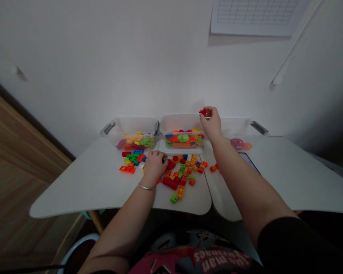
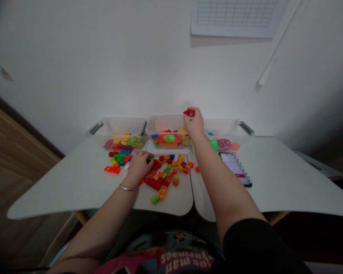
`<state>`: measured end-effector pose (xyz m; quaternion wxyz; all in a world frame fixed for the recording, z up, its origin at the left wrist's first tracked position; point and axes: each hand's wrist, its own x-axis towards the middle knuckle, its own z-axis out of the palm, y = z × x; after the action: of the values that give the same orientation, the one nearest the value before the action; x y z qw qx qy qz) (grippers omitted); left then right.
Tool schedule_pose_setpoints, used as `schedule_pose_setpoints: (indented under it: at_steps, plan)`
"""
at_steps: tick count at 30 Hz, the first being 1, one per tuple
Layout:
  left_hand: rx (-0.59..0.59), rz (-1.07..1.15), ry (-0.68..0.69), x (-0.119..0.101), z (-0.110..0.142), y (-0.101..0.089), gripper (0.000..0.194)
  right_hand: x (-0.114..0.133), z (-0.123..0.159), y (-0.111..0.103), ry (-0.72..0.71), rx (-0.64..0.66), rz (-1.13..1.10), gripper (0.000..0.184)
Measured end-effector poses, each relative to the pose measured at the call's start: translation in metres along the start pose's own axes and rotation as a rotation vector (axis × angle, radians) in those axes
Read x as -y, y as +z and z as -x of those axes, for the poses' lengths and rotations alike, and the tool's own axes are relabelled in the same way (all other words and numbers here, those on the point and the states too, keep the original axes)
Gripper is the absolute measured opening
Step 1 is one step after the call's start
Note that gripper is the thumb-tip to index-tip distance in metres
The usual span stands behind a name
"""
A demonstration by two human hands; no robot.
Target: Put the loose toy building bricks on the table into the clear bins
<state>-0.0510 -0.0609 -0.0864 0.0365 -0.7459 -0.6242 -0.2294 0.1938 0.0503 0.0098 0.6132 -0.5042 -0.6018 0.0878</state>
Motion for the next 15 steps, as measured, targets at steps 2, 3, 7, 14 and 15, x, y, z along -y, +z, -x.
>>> schedule_pose_setpoints:
  at_steps: [2, 3, 7, 14, 15]
  plan:
    - [-0.003, 0.001, 0.002, 0.0002, 0.0002, 0.0002, 0.022, -0.0056, -0.0072, 0.0032, 0.039, 0.142, 0.12, 0.027]
    - [-0.003, 0.003, 0.004, 0.0003, 0.0002, 0.0003, 0.022, -0.0078, -0.0089, 0.0046, 0.053, 0.226, 0.184, 0.025]
    - [-0.007, 0.006, 0.008, 0.0009, 0.0, 0.0009, 0.022, -0.0102, -0.0075, 0.0086, 0.041, 0.409, 0.407, 0.019]
    - [0.004, -0.01, 0.011, 0.0001, -0.0006, 0.0004, 0.023, -0.0042, -0.002, 0.0092, 0.097, 0.395, 0.464, 0.027]
    - [0.005, -0.009, 0.01, 0.0, -0.0005, 0.0003, 0.023, -0.004, -0.0013, 0.0089, 0.101, 0.39, 0.446, 0.029]
